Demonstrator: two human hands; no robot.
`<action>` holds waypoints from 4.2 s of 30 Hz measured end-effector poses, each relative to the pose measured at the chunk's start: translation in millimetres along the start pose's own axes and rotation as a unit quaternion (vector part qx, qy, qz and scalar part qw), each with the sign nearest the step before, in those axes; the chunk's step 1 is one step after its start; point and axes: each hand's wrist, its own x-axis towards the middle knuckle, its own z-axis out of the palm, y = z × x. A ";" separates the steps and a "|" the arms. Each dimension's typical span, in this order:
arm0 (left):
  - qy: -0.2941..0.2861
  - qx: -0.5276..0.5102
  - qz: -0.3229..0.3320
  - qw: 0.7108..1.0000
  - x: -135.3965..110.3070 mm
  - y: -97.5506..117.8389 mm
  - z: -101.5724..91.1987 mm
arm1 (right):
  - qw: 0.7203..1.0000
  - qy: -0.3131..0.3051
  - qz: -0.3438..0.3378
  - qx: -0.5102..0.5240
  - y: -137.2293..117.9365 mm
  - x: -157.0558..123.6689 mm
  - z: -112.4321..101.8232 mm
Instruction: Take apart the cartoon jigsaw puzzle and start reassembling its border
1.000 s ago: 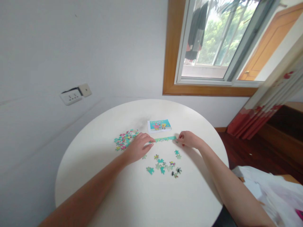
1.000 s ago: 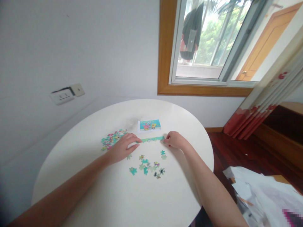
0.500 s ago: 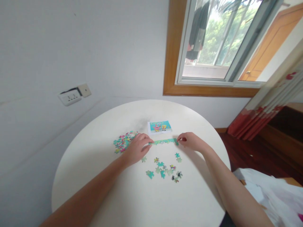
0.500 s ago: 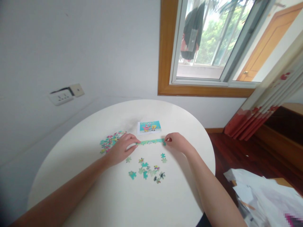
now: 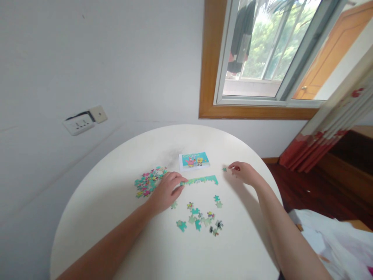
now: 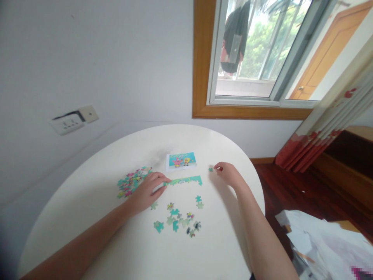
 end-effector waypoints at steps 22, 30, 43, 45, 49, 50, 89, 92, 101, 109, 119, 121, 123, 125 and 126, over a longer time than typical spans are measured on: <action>-0.008 -0.030 -0.027 0.999 0.0 -3.1 -0.5 | 0.997 -0.012 -0.057 -0.046 8.3 12.1 15.1; -0.003 -0.044 -0.036 0.998 -0.2 -2.6 -0.9 | 0.992 -0.078 -0.093 0.030 5.0 -6.4 15.7; 0.001 -0.046 -0.039 0.998 0.1 -3.2 0.1 | 0.981 -0.020 -0.125 0.148 -0.4 -46.7 40.5; 0.001 -0.044 -0.036 0.998 -0.1 -4.1 0.8 | 0.979 -0.010 -0.114 0.168 0.1 -47.6 41.2; -0.003 -0.045 -0.042 0.998 -0.3 -3.7 1.2 | 0.974 0.000 -0.093 0.206 1.5 -48.6 40.9; -0.003 -0.046 -0.043 0.998 -0.3 -3.3 1.1 | 0.972 0.002 -0.091 0.217 2.0 -48.7 41.1; -0.001 -0.032 -0.030 0.999 0.7 -3.5 2.6 | 0.971 0.037 -0.220 0.081 -1.8 -57.4 42.8; -0.004 -0.036 -0.038 0.999 0.9 -1.1 0.5 | 0.971 0.028 -0.229 0.066 -2.6 -60.0 42.6; -0.019 -0.035 -0.043 0.998 0.9 -0.3 -1.2 | 0.968 0.036 -0.247 0.039 -8.4 -62.2 42.7; -0.022 -0.037 -0.044 0.998 1.1 -0.2 -1.0 | 0.963 0.040 -0.266 0.020 -10.9 -63.0 41.6; -0.018 -0.038 -0.042 0.998 1.8 0.5 -1.4 | 0.961 0.050 -0.271 0.011 -11.5 -63.6 42.0; -0.017 -0.039 -0.042 0.998 1.5 0.5 -1.4 | 0.957 0.030 -0.289 0.026 -10.7 -64.2 38.5; -0.015 -0.039 -0.044 0.998 1.2 0.4 -1.3 | 0.950 -0.021 -0.310 0.040 -9.8 -64.9 34.4; -0.015 -0.040 -0.045 0.998 0.9 0.4 -1.3 | 0.943 -0.066 -0.323 0.048 -9.1 -65.4 31.1; -0.015 -0.041 -0.046 0.998 0.9 0.5 -1.4 | 0.941 -0.079 -0.324 0.049 -8.7 -65.6 30.1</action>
